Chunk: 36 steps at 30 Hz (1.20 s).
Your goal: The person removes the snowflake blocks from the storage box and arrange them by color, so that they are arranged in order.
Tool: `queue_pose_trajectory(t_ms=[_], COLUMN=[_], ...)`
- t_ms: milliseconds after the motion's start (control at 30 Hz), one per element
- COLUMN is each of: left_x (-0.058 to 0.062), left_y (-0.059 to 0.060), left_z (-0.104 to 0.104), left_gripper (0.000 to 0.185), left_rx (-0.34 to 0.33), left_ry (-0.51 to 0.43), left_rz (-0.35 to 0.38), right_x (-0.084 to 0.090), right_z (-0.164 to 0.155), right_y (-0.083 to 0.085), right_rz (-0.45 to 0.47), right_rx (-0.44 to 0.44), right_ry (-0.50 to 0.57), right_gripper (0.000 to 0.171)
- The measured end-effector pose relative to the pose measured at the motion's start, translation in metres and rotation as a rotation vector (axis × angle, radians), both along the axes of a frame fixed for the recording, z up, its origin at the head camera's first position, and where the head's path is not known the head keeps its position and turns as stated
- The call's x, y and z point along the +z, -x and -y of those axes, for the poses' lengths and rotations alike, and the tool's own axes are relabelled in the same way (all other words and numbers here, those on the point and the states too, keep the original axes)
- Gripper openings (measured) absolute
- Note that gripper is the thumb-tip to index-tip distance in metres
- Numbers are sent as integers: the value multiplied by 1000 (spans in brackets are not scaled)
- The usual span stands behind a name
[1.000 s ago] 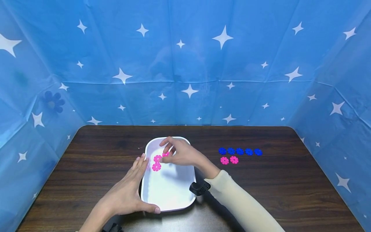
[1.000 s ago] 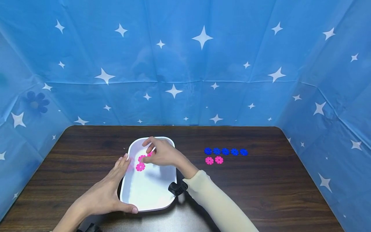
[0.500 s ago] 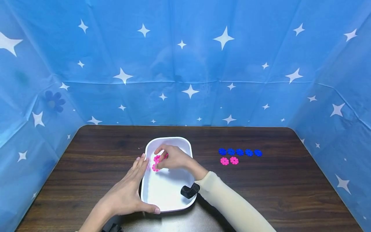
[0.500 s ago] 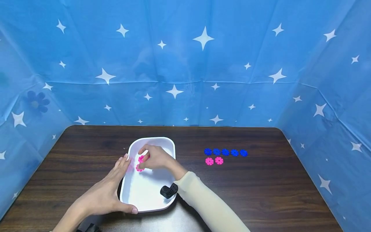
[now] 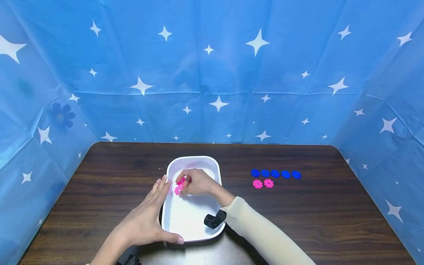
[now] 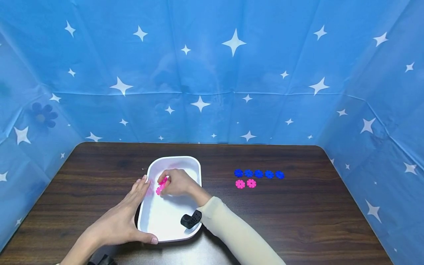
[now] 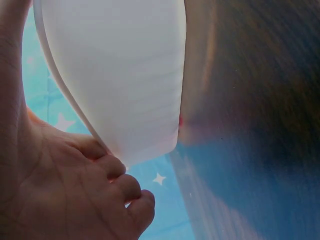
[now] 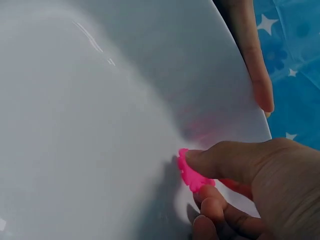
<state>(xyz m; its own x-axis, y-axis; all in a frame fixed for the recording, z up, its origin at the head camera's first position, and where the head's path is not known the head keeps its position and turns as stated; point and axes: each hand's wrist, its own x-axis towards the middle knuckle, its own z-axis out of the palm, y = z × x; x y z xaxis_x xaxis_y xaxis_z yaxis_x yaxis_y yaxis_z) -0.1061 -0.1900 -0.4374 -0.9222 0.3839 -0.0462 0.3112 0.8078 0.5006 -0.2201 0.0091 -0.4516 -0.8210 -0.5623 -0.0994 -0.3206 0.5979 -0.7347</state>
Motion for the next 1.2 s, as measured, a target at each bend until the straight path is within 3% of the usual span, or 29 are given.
queue_pose_trajectory(t_ms=[300, 600, 800, 1200], left_x=[1, 2, 2, 2], left_y=[0, 0, -1, -2], left_z=[1, 1, 1, 0], left_gripper=[156, 157, 157, 157], left_rx=[-3, 1, 3, -4], left_ry=[0, -2, 1, -10], left_rz=[5, 11, 5, -3], right_x=[-2, 2, 6, 18], right_z=[1, 3, 3, -6], right_y=[1, -1, -2, 3], right_rz=[-21, -43, -92, -65], right_rx=[25, 11, 64, 130], right_ry=[-22, -75, -66, -60], right_gripper=[22, 24, 22, 9])
